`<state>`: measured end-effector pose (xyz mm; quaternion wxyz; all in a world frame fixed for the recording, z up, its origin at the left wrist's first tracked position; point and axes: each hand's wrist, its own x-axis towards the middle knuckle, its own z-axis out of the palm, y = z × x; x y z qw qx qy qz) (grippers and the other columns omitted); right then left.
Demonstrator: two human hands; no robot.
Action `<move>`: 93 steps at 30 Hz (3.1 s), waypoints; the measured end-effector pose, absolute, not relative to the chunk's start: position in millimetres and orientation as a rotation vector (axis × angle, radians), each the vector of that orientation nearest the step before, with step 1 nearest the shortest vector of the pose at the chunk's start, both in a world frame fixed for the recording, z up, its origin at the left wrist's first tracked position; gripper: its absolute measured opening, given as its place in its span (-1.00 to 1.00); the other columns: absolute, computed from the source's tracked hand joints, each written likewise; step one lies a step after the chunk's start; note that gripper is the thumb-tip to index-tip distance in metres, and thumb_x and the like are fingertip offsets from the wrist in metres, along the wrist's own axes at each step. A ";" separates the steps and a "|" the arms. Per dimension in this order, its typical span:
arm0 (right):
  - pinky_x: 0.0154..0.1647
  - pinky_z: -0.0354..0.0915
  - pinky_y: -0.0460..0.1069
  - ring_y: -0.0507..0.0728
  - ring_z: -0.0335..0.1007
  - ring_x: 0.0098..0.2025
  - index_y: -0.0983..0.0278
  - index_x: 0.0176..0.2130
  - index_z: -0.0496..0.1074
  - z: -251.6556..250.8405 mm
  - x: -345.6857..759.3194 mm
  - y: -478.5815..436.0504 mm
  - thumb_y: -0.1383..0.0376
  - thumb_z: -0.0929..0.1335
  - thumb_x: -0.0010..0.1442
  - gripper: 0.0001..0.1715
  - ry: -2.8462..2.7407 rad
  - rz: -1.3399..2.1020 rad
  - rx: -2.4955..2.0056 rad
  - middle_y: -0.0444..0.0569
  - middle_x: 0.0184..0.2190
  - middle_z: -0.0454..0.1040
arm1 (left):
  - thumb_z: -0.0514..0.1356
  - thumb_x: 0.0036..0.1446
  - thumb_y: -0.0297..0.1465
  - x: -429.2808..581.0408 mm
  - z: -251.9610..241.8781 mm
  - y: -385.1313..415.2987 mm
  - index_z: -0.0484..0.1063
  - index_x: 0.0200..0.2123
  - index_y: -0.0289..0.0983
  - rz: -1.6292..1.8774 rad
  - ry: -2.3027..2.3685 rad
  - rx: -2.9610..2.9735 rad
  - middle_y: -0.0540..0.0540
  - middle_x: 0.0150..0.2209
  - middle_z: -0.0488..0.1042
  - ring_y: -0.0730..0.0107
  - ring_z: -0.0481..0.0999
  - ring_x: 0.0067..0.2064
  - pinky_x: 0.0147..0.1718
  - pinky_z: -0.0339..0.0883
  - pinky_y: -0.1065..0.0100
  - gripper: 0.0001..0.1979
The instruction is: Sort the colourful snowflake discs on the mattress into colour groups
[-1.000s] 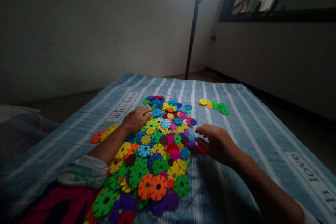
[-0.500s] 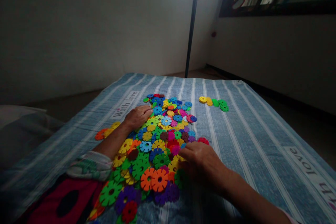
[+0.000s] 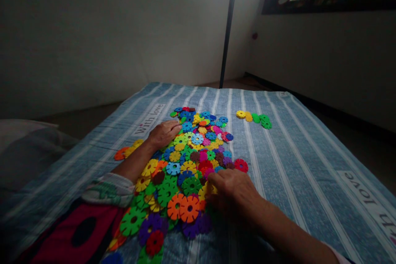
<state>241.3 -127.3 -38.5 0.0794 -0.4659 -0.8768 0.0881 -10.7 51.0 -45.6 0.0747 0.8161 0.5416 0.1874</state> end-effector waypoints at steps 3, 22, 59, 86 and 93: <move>-0.41 0.18 -0.05 0.17 0.48 -0.31 0.24 -0.13 0.46 -34.8 236.2 -129.9 0.22 0.42 0.06 -0.67 -2.593 0.285 -1.509 0.00 -0.31 0.58 | -0.10 0.20 -0.21 -9.9 -44.8 50.6 0.47 -0.31 -0.23 0.539 1.653 2.430 -0.17 -0.14 0.55 0.20 0.47 0.00 0.03 0.29 0.29 -0.62; -0.49 -0.08 -0.09 -0.02 0.15 -0.51 0.26 -0.36 0.39 -18.9 229.3 -135.7 0.35 0.34 0.08 -0.97 -2.401 0.738 -1.774 -0.15 -0.51 0.38 | -0.06 0.19 -0.22 -10.5 -48.6 53.3 0.49 -0.35 -0.22 0.611 1.616 2.441 -0.12 -0.20 0.57 0.25 0.47 -0.04 -0.01 0.32 0.32 -0.64; -0.49 0.21 -0.08 0.06 0.38 -0.49 0.23 -0.40 0.38 -32.6 283.2 -97.0 0.16 0.28 0.20 -0.77 -1.925 0.582 -1.603 -0.09 -0.53 0.48 | -0.04 0.16 -0.20 -13.0 -43.9 53.7 0.45 -0.39 -0.19 0.620 1.606 2.443 -0.08 -0.26 0.55 0.24 0.48 -0.10 -0.08 0.33 0.34 -0.68; -0.26 0.32 -0.06 0.18 0.53 -0.21 0.27 -0.15 0.61 -35.5 350.9 87.5 0.54 0.34 0.00 -0.56 -1.972 0.009 -1.953 0.06 -0.25 0.62 | -0.05 0.17 -0.19 -15.7 -46.1 55.4 0.45 -0.39 -0.18 0.648 1.571 2.461 -0.08 -0.25 0.55 0.25 0.47 -0.11 -0.07 0.33 0.33 -0.67; -0.14 0.34 -0.03 0.19 0.50 -0.14 0.23 -0.08 0.59 -33.2 350.5 89.1 0.49 0.35 0.00 -0.52 -1.931 -0.069 -1.997 0.04 -0.13 0.59 | -0.04 0.16 -0.18 -16.0 -47.0 55.8 0.44 -0.42 -0.17 0.664 1.568 2.452 -0.06 -0.32 0.54 0.26 0.46 -0.15 -0.11 0.33 0.34 -0.68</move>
